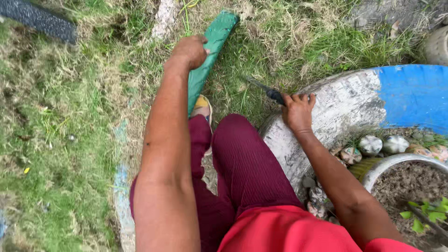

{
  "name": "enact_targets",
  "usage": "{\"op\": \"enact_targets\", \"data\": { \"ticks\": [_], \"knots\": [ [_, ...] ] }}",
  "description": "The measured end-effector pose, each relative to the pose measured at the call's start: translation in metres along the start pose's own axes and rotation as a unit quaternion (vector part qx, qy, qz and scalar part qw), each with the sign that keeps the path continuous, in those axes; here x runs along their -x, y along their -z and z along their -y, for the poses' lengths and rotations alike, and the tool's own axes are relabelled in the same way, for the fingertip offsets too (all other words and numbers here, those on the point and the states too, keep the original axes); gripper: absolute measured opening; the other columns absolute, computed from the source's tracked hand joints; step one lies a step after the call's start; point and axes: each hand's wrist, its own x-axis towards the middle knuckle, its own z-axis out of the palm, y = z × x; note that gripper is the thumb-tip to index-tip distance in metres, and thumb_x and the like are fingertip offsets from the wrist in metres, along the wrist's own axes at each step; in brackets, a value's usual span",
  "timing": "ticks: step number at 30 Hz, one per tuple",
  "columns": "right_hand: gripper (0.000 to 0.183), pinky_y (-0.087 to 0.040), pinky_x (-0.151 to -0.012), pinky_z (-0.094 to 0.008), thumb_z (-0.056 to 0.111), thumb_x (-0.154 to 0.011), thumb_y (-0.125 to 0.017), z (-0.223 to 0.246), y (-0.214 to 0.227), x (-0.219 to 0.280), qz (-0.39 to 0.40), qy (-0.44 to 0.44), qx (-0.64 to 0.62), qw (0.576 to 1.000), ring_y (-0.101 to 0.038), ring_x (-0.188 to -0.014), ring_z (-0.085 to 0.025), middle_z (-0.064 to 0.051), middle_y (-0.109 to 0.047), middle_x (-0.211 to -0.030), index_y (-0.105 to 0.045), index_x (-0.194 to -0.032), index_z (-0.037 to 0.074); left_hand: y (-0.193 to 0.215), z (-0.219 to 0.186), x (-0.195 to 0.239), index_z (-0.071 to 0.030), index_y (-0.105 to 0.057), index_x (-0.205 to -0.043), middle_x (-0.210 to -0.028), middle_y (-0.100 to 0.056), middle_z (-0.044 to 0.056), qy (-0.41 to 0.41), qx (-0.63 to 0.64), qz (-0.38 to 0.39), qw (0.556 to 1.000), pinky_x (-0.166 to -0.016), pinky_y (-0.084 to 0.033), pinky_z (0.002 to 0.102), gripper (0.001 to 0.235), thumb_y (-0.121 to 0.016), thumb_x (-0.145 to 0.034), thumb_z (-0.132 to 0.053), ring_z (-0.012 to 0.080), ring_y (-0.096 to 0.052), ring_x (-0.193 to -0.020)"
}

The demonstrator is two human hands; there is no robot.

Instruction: The person installs a green rubber garden edging into the soil by hand and using a knife to clear grass and create a trench, positioning the strip along a curved concrete planter.

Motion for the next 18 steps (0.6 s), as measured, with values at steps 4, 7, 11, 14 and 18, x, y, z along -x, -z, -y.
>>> {"op": "enact_targets", "data": {
  "ticks": [4,7,11,14,18],
  "knots": [
    [0.048,-0.047,-0.097,-0.057,0.032,-0.088,-0.077,0.008,0.025,-0.011,-0.022,-0.049,-0.118,0.992,-0.068,-0.103,-0.032,-0.012,-0.075,-0.111,-0.066,-0.132,0.016,0.023,0.028,-0.003,-0.021,-0.060,-0.140,-0.142,-0.059,0.012,-0.074,-0.106,0.039,0.991,-0.111,-0.041,0.047,0.044,-0.064,-0.098,-0.030,0.0350,-0.055,-0.130],
    [0.047,-0.060,-0.077,-0.044,0.033,-0.093,-0.077,0.026,0.054,-0.029,0.007,-0.125,-0.223,0.967,-0.073,-0.080,-0.025,-0.014,-0.075,-0.097,-0.065,-0.135,0.014,0.035,0.042,-0.026,-0.023,-0.064,-0.139,-0.139,-0.062,0.013,-0.076,-0.131,0.052,0.987,-0.112,-0.044,0.046,0.040,-0.063,-0.099,-0.028,0.0332,-0.059,-0.128],
    [0.038,-0.060,-0.065,-0.041,0.033,-0.101,-0.070,0.076,0.057,-0.074,0.070,-0.189,-0.230,0.952,-0.073,-0.068,-0.025,-0.015,-0.076,-0.090,-0.064,-0.134,0.016,0.022,0.044,-0.055,-0.021,-0.068,-0.129,-0.128,-0.071,0.008,-0.052,0.079,0.120,0.988,-0.107,-0.051,0.041,0.032,-0.052,-0.102,-0.028,0.0255,-0.069,-0.116],
    [0.041,-0.062,-0.065,-0.040,0.021,-0.097,-0.067,0.128,0.028,-0.085,0.049,-0.018,-0.269,0.962,-0.073,-0.072,-0.027,-0.017,-0.076,-0.100,-0.061,-0.137,0.014,-0.002,0.024,-0.074,-0.021,-0.068,-0.125,-0.128,-0.068,0.010,-0.130,0.080,0.089,0.984,-0.106,-0.043,0.041,0.030,-0.057,-0.097,-0.023,0.0234,-0.065,-0.112],
    [0.046,-0.061,-0.061,-0.044,0.033,-0.091,-0.072,0.143,0.014,-0.072,0.096,0.033,-0.234,0.967,-0.072,-0.068,-0.026,-0.016,-0.077,-0.095,-0.064,-0.134,0.020,-0.027,0.012,-0.081,-0.011,-0.076,-0.112,-0.119,-0.073,0.016,-0.262,-0.187,0.190,0.928,-0.097,-0.054,0.043,0.032,-0.056,-0.088,-0.007,0.0318,-0.069,-0.105]
  ]
}}
